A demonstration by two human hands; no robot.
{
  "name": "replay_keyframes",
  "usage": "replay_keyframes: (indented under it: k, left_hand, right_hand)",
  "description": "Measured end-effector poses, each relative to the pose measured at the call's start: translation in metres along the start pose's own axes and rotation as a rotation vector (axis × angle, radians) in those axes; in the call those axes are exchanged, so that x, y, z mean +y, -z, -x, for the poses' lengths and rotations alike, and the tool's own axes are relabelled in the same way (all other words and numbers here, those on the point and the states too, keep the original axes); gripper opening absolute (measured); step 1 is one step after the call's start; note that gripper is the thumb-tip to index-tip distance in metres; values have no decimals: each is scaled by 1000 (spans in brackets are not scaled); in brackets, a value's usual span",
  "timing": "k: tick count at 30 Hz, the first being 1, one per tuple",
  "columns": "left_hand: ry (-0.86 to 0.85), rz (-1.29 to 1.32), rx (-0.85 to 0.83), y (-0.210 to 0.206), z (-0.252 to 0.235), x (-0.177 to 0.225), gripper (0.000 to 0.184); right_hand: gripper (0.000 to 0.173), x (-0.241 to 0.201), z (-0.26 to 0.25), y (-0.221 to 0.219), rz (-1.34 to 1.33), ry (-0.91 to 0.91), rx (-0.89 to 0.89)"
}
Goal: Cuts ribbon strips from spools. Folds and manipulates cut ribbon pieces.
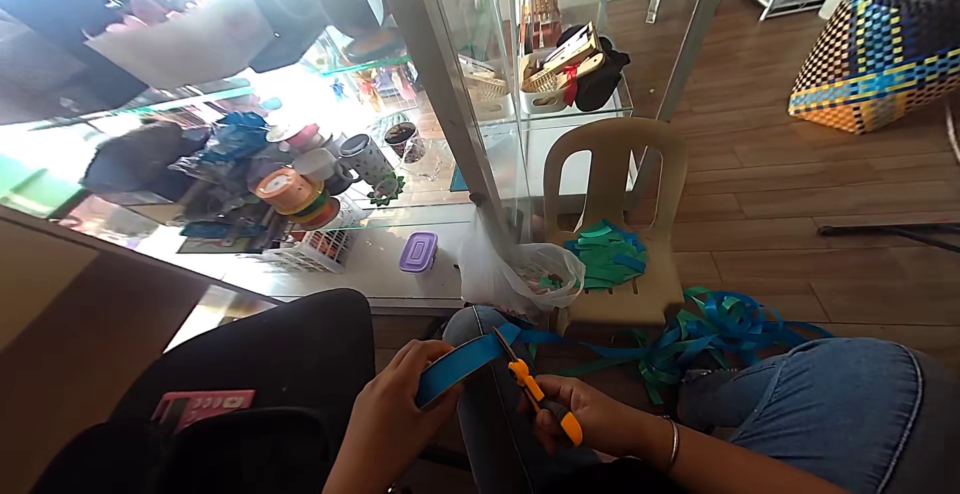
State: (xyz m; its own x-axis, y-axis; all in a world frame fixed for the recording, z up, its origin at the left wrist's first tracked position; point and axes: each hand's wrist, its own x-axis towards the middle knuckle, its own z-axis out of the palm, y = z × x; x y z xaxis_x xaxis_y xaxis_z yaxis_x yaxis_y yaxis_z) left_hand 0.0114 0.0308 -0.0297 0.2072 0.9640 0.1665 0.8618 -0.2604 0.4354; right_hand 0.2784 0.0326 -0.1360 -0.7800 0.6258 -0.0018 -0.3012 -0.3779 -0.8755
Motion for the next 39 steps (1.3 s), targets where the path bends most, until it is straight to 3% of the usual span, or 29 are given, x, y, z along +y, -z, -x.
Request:
replay_keyframes:
  k: [5, 9, 12, 14, 17, 21, 24, 31, 35, 37, 39]
  left_hand:
    - [11, -4, 1, 0, 0, 1, 44]
    - [18, 17, 4, 0, 1, -1, 45]
    - [38, 53, 15, 0, 5, -4, 44]
    - [67, 119, 26, 0, 9, -7, 46]
    - [103, 334, 139, -7, 17, -17, 48]
    - [270, 807, 476, -17, 7, -27, 62]
    - [443, 935, 663, -6, -48, -24, 74]
    - [587, 1096, 525, -17, -226, -57, 70]
    - [564, 941, 437, -28, -305, -45, 58]
    - [448, 828, 371, -34, -331, -40, 48]
    - [336, 707, 409, -50, -371, -56, 32]
  right_hand:
    - [26, 0, 1, 0, 18, 20, 12]
    - [32, -8, 9, 7, 92, 66, 98]
    - [46, -31, 26, 41, 477, 57, 292]
    - [46, -61, 41, 71, 946, -191, 451]
    - [39, -93, 58, 116, 1436, -773, 536]
    - [31, -98, 82, 183, 1551, -1240, 397]
    - [33, -100, 81, 202, 1510, -1345, 388]
    - [40, -81, 63, 214, 1417, -1180, 313]
    - [39, -79, 61, 211, 1344, -1143, 334]
    - [38, -85, 61, 205, 1320, -1134, 378]
    - [38, -88, 60, 206, 1307, -1139, 410]
